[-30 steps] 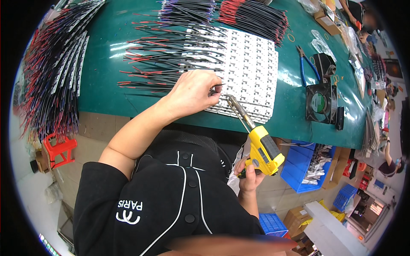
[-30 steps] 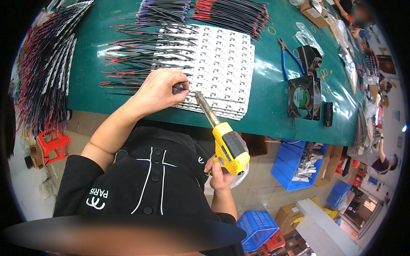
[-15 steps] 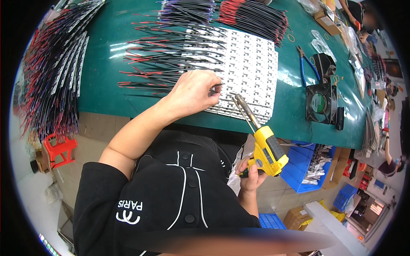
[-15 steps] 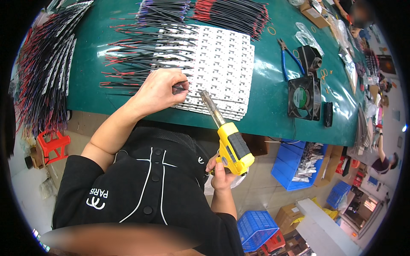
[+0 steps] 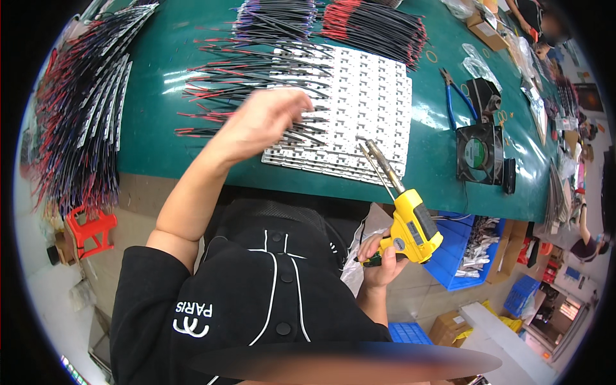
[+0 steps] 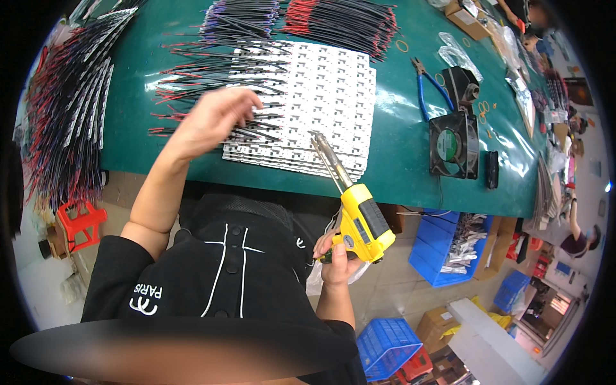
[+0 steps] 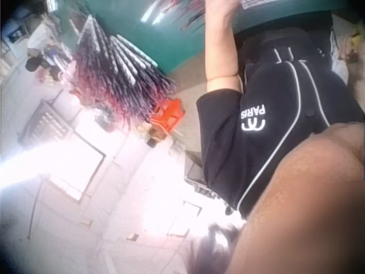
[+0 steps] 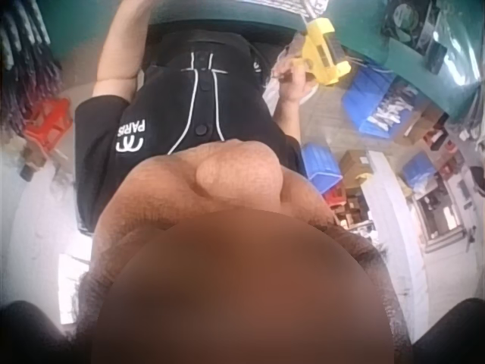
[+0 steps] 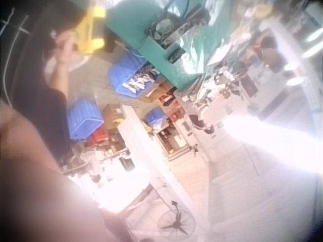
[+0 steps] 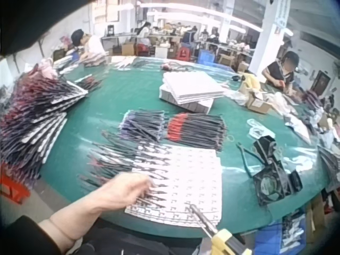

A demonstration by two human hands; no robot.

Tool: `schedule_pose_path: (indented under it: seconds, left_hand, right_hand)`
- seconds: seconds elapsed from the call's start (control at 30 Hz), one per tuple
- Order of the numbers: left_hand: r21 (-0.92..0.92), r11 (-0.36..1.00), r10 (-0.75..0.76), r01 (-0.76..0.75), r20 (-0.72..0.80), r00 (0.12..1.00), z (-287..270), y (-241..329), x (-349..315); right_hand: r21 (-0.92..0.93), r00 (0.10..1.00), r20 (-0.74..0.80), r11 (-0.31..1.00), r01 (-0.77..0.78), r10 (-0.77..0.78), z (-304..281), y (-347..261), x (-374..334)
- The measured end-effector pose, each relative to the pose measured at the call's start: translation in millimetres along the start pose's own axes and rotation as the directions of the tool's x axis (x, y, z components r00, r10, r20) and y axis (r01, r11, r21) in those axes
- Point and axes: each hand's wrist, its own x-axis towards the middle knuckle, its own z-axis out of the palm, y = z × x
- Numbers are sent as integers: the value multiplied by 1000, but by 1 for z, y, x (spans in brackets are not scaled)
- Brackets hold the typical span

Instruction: The person solders or heats wires on an LED circuit board assembly using a soldering iron or a heat gun.

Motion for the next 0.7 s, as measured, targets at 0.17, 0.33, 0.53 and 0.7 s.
schedule_pose_path:
  seconds: [0.17,0.33,0.53,0.7]
  left_hand:
    - [183,982,141,-41,-579,803,-38,35,11]
    - [321,898,420,-301,-424,802,-18,59,43]
    - [521,832,334,-191,-196,922,5,10,120]
    - [496,868,90,31,-218,972,22,-28,148]
  right_hand:
    - [50,1000,2,999,13,-14,-1,0,5]
    - [-75,997,-57,996,56,-60,7,-2,21]
    - [77,992,-30,989,126,-124,19,-9,74]
    - [87,997,-38,994,70,-67,27,-11,115]
